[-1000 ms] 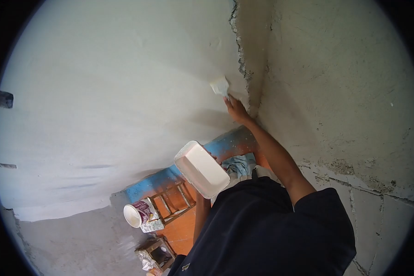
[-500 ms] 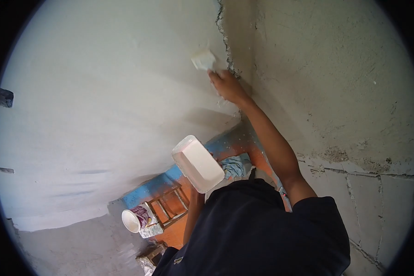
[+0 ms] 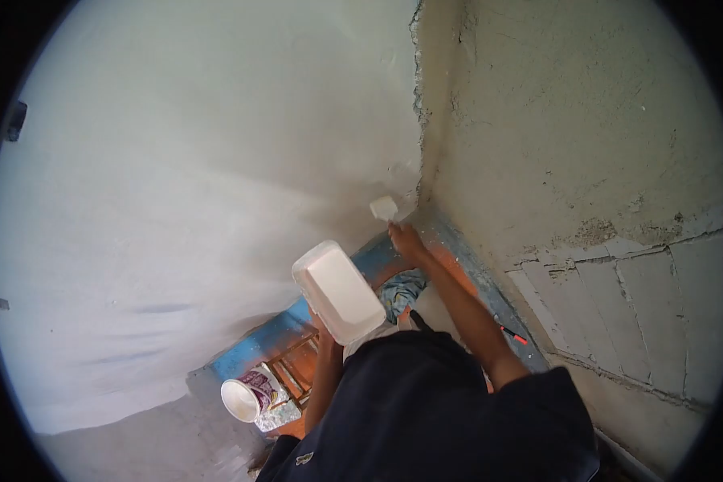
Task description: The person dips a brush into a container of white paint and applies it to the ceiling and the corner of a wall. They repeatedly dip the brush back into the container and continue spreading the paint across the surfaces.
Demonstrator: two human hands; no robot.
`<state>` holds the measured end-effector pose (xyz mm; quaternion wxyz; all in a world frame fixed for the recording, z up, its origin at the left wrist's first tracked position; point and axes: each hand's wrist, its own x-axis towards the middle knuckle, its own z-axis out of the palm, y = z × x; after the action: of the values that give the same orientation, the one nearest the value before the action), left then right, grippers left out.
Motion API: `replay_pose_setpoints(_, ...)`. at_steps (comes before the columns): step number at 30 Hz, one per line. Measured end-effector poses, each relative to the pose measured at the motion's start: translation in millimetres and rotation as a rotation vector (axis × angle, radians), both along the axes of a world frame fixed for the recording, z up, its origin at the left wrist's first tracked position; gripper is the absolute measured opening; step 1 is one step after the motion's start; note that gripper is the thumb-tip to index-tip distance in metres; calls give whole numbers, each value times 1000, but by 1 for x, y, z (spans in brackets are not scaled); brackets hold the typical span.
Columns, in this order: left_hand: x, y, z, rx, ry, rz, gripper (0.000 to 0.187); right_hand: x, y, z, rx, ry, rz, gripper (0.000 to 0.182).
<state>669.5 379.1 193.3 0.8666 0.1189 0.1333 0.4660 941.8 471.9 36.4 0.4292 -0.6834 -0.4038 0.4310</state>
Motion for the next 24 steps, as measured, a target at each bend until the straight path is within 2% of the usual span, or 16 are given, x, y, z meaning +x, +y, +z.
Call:
replay_pose_setpoints(1,-6,4,-3,-3,-1,-9,74,-18,-30,59,54,222,-18,47)
replay_pose_setpoints(5,-20,2,-17,-36,-24,-43,74,-53,-109,154,103,296,29,51)
replay_pose_setpoints(8,-24,-2,-22,-62,-33,-78,73,-64,-155,221,-15,310,37,47)
replay_pose_setpoints(11,-27,-4,-19,-66,-45,-97,73,-69,-171,273,140,68,218,36)
replay_pose_setpoints(14,-30,-3,-17,-78,-54,-111,72,-76,-164,308,139,-218,348,30)
replay_pose_setpoints(17,-36,-4,-19,-90,-58,-121,72,-87,-152,346,43,-233,403,21)
replay_pose_setpoints(21,-47,-1,-19,-93,-66,-108,72,-101,-156,341,208,-359,471,25)
replay_pose_setpoints(24,-55,1,-20,-87,-68,-93,71,-116,-151,363,-55,-140,513,29)
